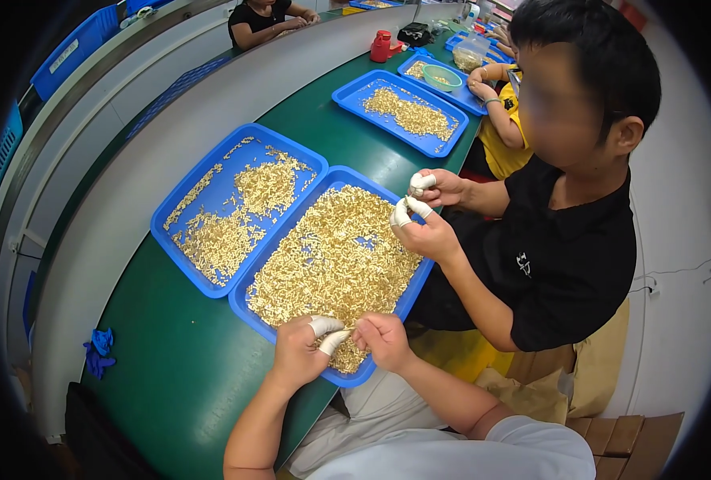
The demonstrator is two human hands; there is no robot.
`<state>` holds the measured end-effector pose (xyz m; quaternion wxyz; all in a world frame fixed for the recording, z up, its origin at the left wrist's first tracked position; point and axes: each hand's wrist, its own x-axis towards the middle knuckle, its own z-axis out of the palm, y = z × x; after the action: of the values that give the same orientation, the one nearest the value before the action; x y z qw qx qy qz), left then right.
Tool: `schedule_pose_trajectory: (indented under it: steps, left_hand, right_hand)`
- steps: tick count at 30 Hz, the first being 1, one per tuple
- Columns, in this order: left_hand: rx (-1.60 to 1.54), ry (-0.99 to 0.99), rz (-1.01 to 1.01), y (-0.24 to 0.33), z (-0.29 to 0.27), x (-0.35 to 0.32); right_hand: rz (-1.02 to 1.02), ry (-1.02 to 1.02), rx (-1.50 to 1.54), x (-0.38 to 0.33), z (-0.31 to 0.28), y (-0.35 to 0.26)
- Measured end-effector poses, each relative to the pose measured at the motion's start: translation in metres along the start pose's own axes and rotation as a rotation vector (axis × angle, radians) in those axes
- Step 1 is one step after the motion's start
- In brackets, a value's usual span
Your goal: Sorting and inspecting small seeds or parts into containers at a manual workstation.
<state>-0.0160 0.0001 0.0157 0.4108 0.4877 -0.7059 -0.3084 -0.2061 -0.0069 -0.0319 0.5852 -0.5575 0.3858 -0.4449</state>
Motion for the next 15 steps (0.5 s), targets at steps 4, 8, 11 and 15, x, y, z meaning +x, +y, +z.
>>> schedule_pose_trajectory:
  steps: [4,8,11,15]
  left_hand:
    - [-0.062,0.052,-0.033,-0.001,0.002,0.001]
    - [-0.051,0.029,-0.038,-0.001,0.000,0.003]
    - [-0.084,0.061,-0.089,0.001,-0.009,0.004]
    - [0.086,0.293,-0.050,-0.011,-0.047,0.029]
  right_hand:
    - [-0.018,-0.016,0.012,0.001,0.002,-0.001]
    - [-0.024,-0.006,-0.050,0.003,-0.001,-0.005]
    - [-0.017,0.003,0.011,0.002,-0.003,-0.001]
    - [-0.044,0.027,0.018,0.002,-0.002,-0.002]
